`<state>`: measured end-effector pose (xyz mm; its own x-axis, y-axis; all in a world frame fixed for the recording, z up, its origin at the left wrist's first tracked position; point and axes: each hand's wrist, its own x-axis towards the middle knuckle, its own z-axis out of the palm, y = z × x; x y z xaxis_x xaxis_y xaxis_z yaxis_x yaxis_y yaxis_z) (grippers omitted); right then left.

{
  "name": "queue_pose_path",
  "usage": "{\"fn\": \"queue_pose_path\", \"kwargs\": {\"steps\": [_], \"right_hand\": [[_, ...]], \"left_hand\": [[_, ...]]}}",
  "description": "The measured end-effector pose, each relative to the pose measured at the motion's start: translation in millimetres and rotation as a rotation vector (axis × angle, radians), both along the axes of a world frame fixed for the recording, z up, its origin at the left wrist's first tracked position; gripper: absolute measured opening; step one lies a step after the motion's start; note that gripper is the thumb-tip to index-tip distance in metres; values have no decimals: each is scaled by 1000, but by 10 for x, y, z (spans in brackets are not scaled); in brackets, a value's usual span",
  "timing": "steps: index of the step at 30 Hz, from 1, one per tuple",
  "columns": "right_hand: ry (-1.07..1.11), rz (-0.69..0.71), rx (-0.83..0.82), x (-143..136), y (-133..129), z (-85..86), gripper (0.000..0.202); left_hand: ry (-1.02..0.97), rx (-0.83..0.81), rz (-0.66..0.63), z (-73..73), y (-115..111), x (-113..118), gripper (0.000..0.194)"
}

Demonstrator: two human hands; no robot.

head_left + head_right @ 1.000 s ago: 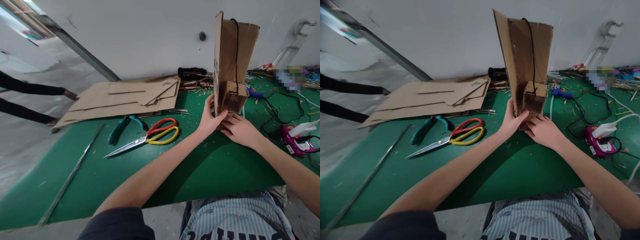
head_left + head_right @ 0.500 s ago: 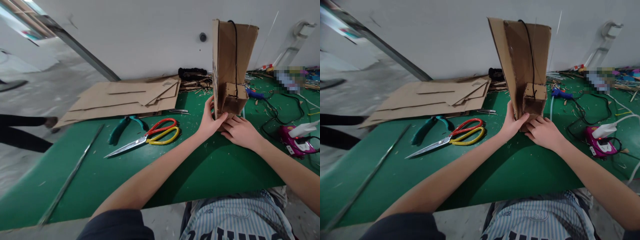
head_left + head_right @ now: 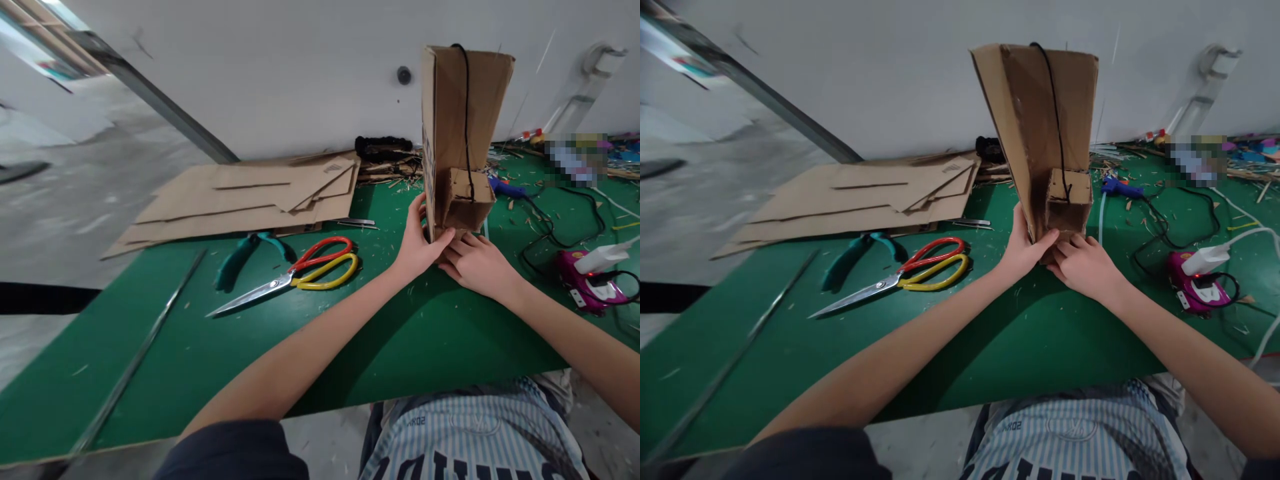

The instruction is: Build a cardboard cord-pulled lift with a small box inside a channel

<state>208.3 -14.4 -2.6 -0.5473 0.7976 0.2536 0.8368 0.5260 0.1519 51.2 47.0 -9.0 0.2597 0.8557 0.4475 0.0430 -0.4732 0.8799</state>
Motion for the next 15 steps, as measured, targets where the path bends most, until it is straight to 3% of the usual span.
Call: {"fn": "queue_pose_path", "kwargs": {"steps": [15], "right_hand": [[114,-51,-144,-34,21,10,42]], "left_hand": [[-30,-1,-14,-62,-33,5,76]]}}
